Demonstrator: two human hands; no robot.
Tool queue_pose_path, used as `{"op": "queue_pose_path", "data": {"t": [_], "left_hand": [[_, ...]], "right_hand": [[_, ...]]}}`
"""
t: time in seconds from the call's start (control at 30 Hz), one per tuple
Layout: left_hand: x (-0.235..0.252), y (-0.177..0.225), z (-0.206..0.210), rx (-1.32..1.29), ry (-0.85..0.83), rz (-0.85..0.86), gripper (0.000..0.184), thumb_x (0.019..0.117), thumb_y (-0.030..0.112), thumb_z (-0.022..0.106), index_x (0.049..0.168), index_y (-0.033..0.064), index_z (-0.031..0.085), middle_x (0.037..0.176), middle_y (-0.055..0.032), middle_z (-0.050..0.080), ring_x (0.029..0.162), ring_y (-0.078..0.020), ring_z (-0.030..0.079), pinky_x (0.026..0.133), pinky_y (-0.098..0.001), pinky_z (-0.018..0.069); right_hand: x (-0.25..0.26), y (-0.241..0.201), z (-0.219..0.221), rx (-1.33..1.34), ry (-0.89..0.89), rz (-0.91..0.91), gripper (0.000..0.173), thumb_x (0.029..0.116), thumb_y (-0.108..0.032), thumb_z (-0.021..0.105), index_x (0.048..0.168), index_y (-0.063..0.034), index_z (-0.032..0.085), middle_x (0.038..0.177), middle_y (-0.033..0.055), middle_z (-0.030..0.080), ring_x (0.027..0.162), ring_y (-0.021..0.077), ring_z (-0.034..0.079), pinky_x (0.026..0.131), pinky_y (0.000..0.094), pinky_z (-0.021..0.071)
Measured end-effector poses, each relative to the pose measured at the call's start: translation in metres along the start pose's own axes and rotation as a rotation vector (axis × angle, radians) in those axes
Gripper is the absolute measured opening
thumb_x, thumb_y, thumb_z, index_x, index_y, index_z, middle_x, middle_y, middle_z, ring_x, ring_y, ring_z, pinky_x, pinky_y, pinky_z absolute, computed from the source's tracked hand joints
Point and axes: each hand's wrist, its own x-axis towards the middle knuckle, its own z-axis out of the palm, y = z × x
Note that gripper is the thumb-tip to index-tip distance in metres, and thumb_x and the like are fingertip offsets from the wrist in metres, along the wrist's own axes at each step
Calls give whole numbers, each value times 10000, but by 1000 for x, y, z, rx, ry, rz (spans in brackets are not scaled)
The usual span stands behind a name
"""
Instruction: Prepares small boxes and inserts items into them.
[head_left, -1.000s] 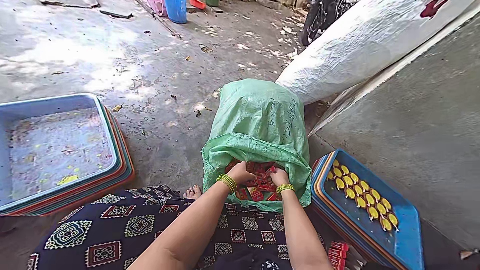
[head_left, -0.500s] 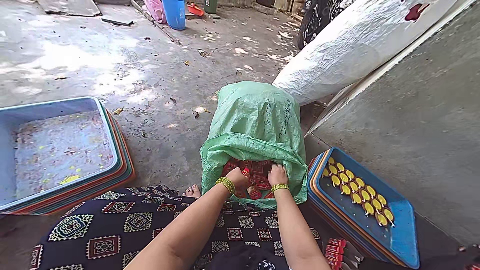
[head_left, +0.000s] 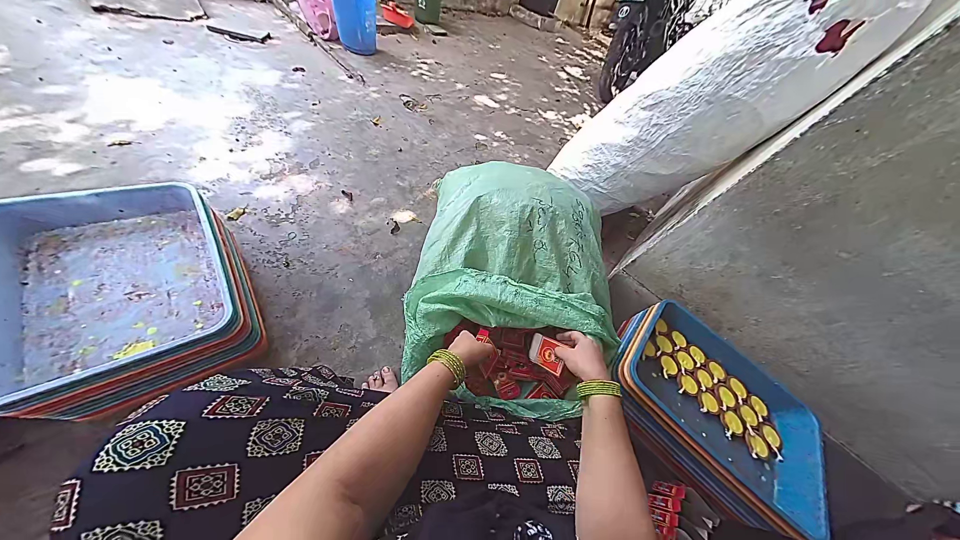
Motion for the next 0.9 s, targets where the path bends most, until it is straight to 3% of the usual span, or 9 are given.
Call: {"op": "queue_pose_path", "data": {"t": [0.1, 0.2, 0.33, 0.43, 0.53, 0.67, 0.77, 0.83, 0.9], "left_hand": [[5, -4, 4, -88, -62, -11, 689, 886, 334, 705, 1400, -57, 467, 1284, -257, 616, 1154, -360, 649, 955, -560, 544], [7, -7, 10, -309, -210, 32, 586, 930, 232, 662, 1418, -23, 462, 1246, -248, 633, 1053, -333, 693, 869, -504, 600], [-6, 2, 12, -544, -292, 68, 615, 972, 138, 539, 1530, 71, 290, 1286, -240, 597, 1036, -330, 676, 802, -469, 598], [0, -5, 14, -512, -275, 95, 867, 825, 171, 724, 1534, 65, 237, 1256, -245, 616, 1041, -344, 687, 812, -493, 612], [5, -11, 15, -206, -116, 155, 940, 722, 240, 866, 1474, 22, 346, 1276, -211, 631, 1125, -309, 677, 938, -500, 584], [9, -9, 10, 65, 9, 154, 896, 713, 199, 842, 1474, 33, 401, 1330, -238, 603, 1235, -376, 607, 1020, -582, 501], [7, -7, 6, 175, 12, 134, 893, 719, 185, 832, 1492, 51, 405, 1367, -259, 573, 1267, -409, 578, 1030, -606, 481], [6, -7, 5, 200, -2, 121, 913, 695, 171, 841, 1490, 59, 407, 1359, -253, 581, 1252, -402, 590, 1019, -602, 490], [8, -7, 4, 189, 2, 111, 915, 686, 162, 847, 1480, 52, 405, 1333, -242, 600, 1226, -391, 611, 1000, -596, 509]], "right_hand": [[-10, -4, 6, 697, -271, 69, 500, 862, 10, 665, 1349, -4, 555, 1186, 188, 677, 967, 287, 717, 787, 437, 633], [-9, -4, 27, 1085, -462, 145, 517, 912, 27, 572, 1410, 6, 437, 1189, 265, 662, 989, 385, 708, 829, 526, 619], [-2, -4, 60, 767, -571, 158, 500, 947, -44, 650, 1404, -52, 449, 1163, 189, 679, 974, 292, 716, 824, 446, 614], [-7, -11, 74, 633, -637, 116, 425, 1003, -169, 666, 1368, -39, 492, 1132, 169, 702, 938, 260, 736, 826, 406, 625], [-11, -18, 77, 581, -680, 93, 412, 1000, -186, 682, 1348, -41, 515, 1104, 153, 722, 924, 249, 745, 815, 397, 628], [21, -8, 83, 247, -205, 101, 628, 881, -169, 741, 1440, -28, 491, 1255, 196, 670, 1107, 313, 682, 946, 503, 560], [52, -5, 92, 412, -13, 209, 799, 946, -298, 744, 1568, -37, 315, 1384, 261, 582, 1168, 367, 667, 944, 534, 584], [60, -8, 100, 592, -51, 241, 657, 1013, -310, 668, 1537, -63, 358, 1360, 240, 601, 1081, 350, 711, 852, 512, 629], [67, -6, 104, 466, -72, 210, 473, 1034, -317, 621, 1406, -33, 549, 1252, 217, 672, 1037, 324, 723, 874, 501, 613]]}}
